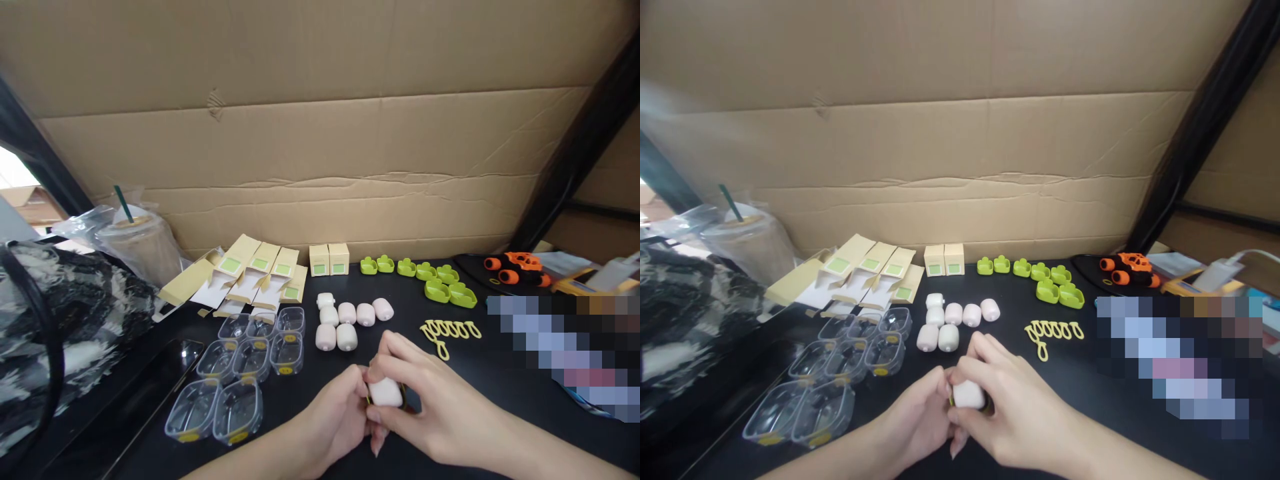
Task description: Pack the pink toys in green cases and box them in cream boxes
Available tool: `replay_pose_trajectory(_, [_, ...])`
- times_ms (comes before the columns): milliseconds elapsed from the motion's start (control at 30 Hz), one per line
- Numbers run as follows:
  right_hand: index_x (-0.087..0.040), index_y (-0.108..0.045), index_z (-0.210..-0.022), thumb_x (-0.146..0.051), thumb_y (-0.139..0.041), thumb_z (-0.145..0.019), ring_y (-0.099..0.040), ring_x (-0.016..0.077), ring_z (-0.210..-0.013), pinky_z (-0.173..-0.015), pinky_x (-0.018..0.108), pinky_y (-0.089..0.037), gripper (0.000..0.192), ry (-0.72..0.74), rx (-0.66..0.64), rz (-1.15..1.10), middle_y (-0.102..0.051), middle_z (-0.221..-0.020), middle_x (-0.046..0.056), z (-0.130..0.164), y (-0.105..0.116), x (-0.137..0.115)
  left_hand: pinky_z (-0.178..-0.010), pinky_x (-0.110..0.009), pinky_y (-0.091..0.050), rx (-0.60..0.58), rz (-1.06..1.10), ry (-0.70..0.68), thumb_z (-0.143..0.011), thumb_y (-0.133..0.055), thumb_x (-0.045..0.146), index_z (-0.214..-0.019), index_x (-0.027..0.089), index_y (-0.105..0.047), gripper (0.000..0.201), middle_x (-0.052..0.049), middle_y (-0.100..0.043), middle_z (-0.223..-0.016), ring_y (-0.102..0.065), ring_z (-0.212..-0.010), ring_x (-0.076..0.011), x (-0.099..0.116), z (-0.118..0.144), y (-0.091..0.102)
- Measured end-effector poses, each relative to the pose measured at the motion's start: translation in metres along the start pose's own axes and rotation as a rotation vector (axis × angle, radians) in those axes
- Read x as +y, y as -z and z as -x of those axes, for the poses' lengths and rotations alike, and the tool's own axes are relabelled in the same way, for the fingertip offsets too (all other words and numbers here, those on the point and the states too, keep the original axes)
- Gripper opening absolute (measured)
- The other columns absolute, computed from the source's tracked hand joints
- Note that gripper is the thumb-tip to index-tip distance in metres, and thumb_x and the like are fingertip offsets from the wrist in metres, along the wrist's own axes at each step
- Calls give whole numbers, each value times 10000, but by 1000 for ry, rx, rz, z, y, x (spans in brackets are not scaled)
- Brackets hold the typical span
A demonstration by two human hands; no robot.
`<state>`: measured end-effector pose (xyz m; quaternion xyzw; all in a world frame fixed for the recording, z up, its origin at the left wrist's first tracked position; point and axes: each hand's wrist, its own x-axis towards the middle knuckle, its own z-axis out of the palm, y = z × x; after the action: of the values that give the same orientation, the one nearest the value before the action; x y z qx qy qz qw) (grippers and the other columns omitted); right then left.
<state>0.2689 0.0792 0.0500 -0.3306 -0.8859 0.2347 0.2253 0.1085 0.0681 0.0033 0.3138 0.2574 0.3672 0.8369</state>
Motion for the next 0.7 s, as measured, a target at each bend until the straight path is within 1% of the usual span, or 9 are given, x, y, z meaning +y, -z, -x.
replay_pose_trajectory(167, [-224,-594,-884,-171,-671,-780,-563,186,-810,-640,286,-472,140,9,37,-30,-538,-866,9,0,-1,6,-458,-257,-310,-4,-4,19,-681,-421,306,-719,168,-514,170,44,-433,-499,-433,-466,-121,-1,-1,3])
replay_pose_trajectory(267, [-218,-618,-925,-197,-693,-774,-576,185,-807,-646,284,-475,169,68,67,-52,-572,-864,14,-2,-1,11,-457,-257,-320,2,-7,19,-686,-415,319,-709,176,-494,165,49,-429,-495,-426,-456,-115,-1,-2,5])
replay_pose_trajectory(367, [-215,-635,-956,-170,-680,-766,-588,171,-785,-649,272,-483,201,133,105,-100,-599,-860,17,-4,-3,16,-455,-251,-323,12,-8,14,-691,-421,319,-707,178,-470,150,54,-422,-523,-410,-452,-99,-2,-1,4])
replay_pose_trajectory(467, [-204,-641,-945,-108,-644,-727,-592,157,-734,-620,258,-482,239,173,179,-114,-606,-821,16,-3,-8,18,-438,-243,-329,16,-21,4,-690,-446,339,-717,177,-458,164,52,-435,-551,-396,-445,-89,-4,-1,1])
replay_pose_trajectory(567, [-197,-635,-909,-78,-619,-685,-589,148,-683,-578,245,-467,255,206,264,-104,-600,-779,10,-2,-14,18,-417,-236,-347,27,-40,-43,-694,-495,370,-803,177,-461,225,54,-464,-584,-394,-437,-88,-8,-2,-1])
replay_pose_trajectory(633, [-200,-633,-915,-93,-618,-700,-593,151,-685,-579,248,-471,241,195,265,-100,-601,-784,12,-1,-15,18,-421,-239,-368,17,-48,-70,-713,-500,387,-836,169,-468,252,51,-472,-586,-412,-446,-96,-10,-3,1])
replay_pose_trajectory(700, [-209,-624,-992,-129,-642,-720,-612,165,-739,-628,263,-494,284,149,212,-117,-612,-849,23,-1,-12,18,-434,-248,-385,-7,-48,-75,-736,-475,404,-838,161,-473,264,49,-466,-562,-428,-449,-106,-9,-3,2])
